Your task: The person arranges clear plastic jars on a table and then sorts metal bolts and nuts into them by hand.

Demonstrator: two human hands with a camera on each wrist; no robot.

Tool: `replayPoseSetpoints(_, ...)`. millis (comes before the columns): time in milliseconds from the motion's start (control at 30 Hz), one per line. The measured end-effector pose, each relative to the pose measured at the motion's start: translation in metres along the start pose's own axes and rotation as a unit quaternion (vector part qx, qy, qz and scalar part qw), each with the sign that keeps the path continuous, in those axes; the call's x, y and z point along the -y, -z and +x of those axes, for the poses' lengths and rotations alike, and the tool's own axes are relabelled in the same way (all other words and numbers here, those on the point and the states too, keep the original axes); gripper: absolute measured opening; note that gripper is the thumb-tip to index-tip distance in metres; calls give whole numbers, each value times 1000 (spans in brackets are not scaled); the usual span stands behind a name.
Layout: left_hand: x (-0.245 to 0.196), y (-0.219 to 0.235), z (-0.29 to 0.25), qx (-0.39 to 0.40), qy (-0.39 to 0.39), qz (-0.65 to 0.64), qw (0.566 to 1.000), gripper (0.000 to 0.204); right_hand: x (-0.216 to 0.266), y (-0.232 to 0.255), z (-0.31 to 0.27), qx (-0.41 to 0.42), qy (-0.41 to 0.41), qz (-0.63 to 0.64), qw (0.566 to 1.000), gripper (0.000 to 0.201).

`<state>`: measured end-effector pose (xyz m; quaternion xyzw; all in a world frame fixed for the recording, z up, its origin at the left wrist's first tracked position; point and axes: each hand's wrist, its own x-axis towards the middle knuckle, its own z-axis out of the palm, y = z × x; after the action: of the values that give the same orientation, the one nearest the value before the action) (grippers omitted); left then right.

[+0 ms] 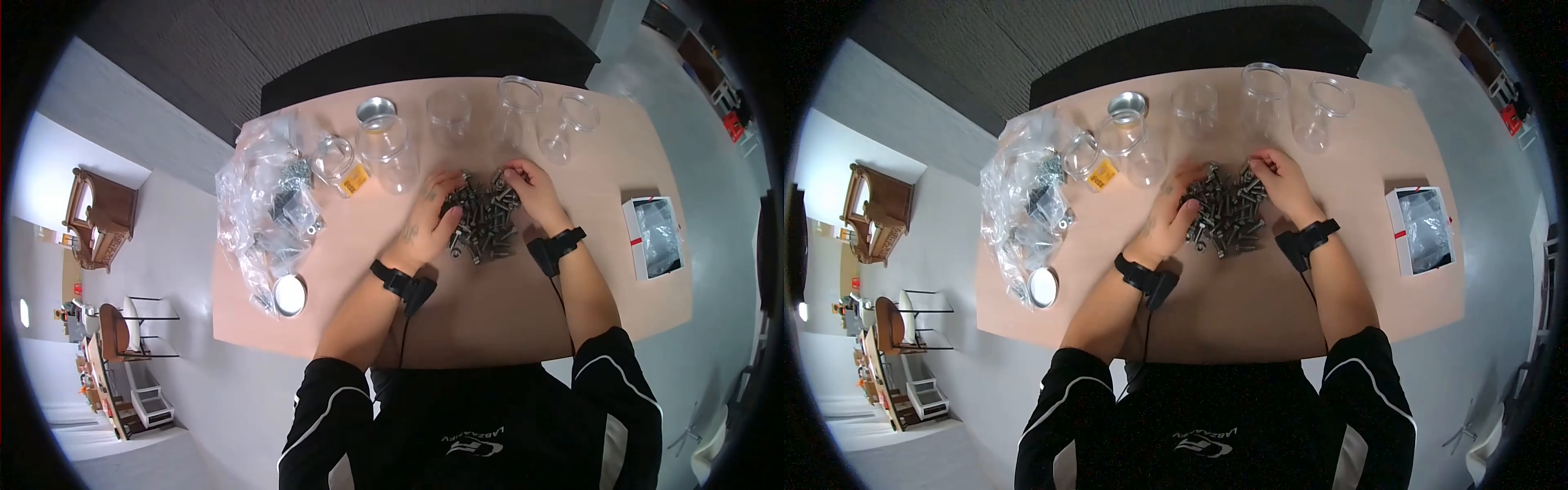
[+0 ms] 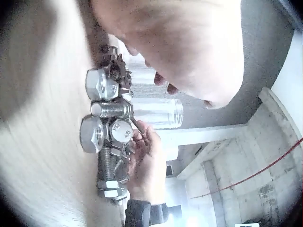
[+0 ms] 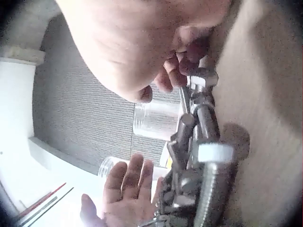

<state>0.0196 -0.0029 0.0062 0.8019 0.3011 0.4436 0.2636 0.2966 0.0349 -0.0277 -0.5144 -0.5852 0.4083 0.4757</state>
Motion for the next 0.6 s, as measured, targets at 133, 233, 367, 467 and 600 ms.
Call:
replayPoseSetpoints(133,-14,0,3,-94,15,34,995,28,5,12,2,-20,-48,52,997,18)
replayPoseSetpoints(233,-6,2,0,-140,37,82,986,13,0,13,3,-28,-38,88,995,18)
replayPoseSetpoints(367,4,9,-5,-161,90,109,977,11,0,15,3,-32,-42,73,996,17)
replayPoseSetpoints(467,13,19,-5,-172,119,167,964,16,4,16,2,-30,-55,84,994,17)
replayPoseSetpoints(600,26,23,-6,-166,169,188,953,13,4,15,2,-30,-42,62,997,17)
